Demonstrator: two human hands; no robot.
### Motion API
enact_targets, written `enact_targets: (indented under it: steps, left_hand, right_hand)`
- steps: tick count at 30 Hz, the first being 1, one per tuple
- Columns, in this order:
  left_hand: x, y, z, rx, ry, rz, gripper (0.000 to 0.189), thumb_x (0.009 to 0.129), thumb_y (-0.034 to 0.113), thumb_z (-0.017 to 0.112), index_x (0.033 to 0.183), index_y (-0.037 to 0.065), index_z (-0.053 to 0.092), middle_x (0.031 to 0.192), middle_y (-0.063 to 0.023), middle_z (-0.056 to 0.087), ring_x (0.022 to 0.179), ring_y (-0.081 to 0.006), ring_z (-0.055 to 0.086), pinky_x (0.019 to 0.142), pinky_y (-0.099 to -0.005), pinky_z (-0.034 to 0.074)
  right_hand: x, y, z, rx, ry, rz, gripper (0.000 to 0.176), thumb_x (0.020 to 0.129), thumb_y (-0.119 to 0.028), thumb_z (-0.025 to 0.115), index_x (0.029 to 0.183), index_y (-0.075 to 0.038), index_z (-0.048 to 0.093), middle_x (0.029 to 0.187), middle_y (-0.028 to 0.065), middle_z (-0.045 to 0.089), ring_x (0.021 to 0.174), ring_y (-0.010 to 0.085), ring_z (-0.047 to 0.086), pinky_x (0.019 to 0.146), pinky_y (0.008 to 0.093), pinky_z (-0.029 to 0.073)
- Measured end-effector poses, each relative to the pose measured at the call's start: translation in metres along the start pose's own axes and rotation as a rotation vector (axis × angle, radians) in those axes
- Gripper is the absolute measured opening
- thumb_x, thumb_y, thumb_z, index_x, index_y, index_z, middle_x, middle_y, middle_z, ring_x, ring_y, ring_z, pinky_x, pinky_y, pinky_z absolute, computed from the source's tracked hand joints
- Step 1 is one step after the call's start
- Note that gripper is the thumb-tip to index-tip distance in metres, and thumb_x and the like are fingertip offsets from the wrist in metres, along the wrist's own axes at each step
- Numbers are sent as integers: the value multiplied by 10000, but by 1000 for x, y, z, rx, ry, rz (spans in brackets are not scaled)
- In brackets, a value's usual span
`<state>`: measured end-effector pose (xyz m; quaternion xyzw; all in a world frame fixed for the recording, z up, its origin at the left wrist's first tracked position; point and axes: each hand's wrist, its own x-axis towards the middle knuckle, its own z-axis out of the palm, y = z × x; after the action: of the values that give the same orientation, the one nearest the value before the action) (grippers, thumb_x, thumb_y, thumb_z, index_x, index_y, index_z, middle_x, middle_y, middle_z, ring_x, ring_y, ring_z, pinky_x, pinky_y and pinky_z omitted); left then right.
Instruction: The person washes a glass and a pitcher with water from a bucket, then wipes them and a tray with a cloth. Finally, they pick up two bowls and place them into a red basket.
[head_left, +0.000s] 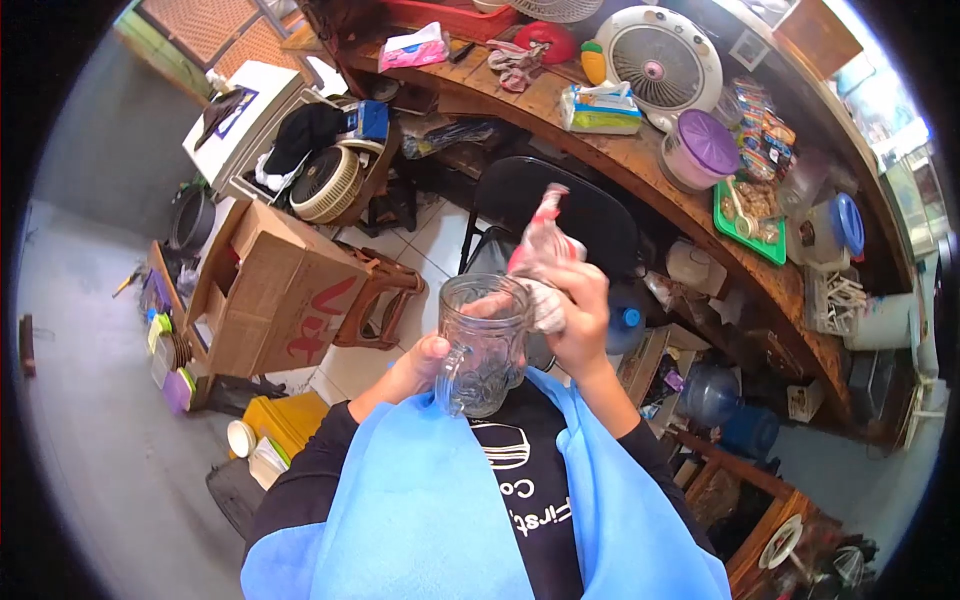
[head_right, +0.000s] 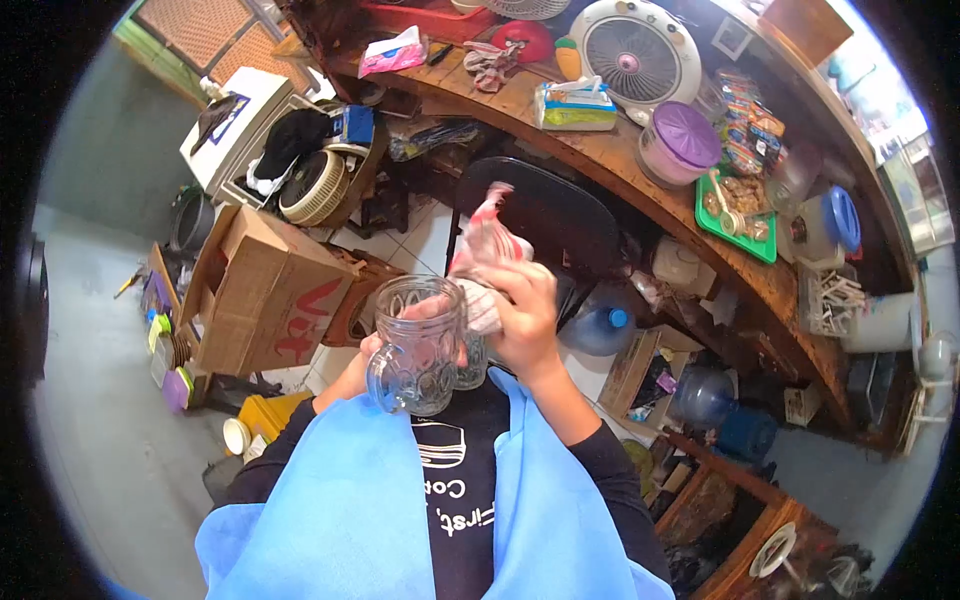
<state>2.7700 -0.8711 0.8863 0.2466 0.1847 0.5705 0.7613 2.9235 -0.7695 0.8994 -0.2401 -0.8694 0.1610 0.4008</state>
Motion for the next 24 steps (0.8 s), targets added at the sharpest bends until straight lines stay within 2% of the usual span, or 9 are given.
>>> enact_targets:
  steps: [3,6,7,8,10,11,12,22,24]
  left_hand:
    - [8,-15,10,10,-40,4,957,544,485,667,1290,44,262,1248,-150,344,960,-257,498,862,-393,384]
    - [12,-27,15,71,38,107,944,544,480,666,1287,49,275,1297,-137,277,979,-245,484,860,-382,384]
    - [10,-25,17,116,3,127,927,551,464,663,1285,47,279,1335,-120,212,1004,-236,463,859,-366,386]
    - [8,-25,14,116,14,142,927,551,464,663,1285,47,279,1335,-120,212,1004,-236,463,859,-366,386]
    - [6,-24,5,283,-52,199,915,557,449,663,1283,45,281,1345,-117,194,1006,-229,462,851,-363,394]
    - [5,-22,3,254,-75,204,919,551,429,677,1281,38,278,1352,-119,177,999,-235,474,845,-365,401]
    - [5,-19,6,264,-68,213,919,551,429,677,1281,38,278,1352,-119,177,999,-235,474,845,-365,401]
    - [17,18,-18,119,65,231,918,539,379,698,1273,26,275,1291,-110,277,975,-255,505,829,-380,428]
    - [23,34,-32,108,66,254,912,540,379,697,1271,29,279,1287,-111,281,980,-257,503,827,-381,430]
  right_hand:
    - [-7,11,-7,111,225,-26,180,548,-100,650,721,-55,631,705,24,554,618,203,465,554,305,382]
    - [-15,26,-10,346,258,132,178,649,-75,644,788,-1,560,730,43,518,701,156,503,616,260,407]
    - [-21,29,-6,575,344,459,227,681,-75,612,889,-7,552,764,56,554,704,149,534,657,292,439]
    - [-22,37,-5,733,347,500,356,738,-144,613,1025,5,466,871,42,551,770,125,532,697,273,441]
    - [-20,40,-10,1164,286,560,406,765,-172,607,1080,1,417,969,59,533,841,141,539,753,266,435]
    - [-20,45,-13,1288,92,543,465,759,-153,621,1124,-2,375,1023,74,517,897,145,531,799,267,423]
    - [-16,35,-19,1249,-47,720,460,758,-151,625,1125,5,397,1025,79,524,899,139,532,817,273,418]
    - [24,51,8,1250,-292,813,338,785,-117,589,1080,9,483,952,43,558,850,87,525,761,233,425]
    - [42,61,12,1223,-504,818,353,779,-121,599,1084,12,481,909,24,566,804,74,529,730,225,430]
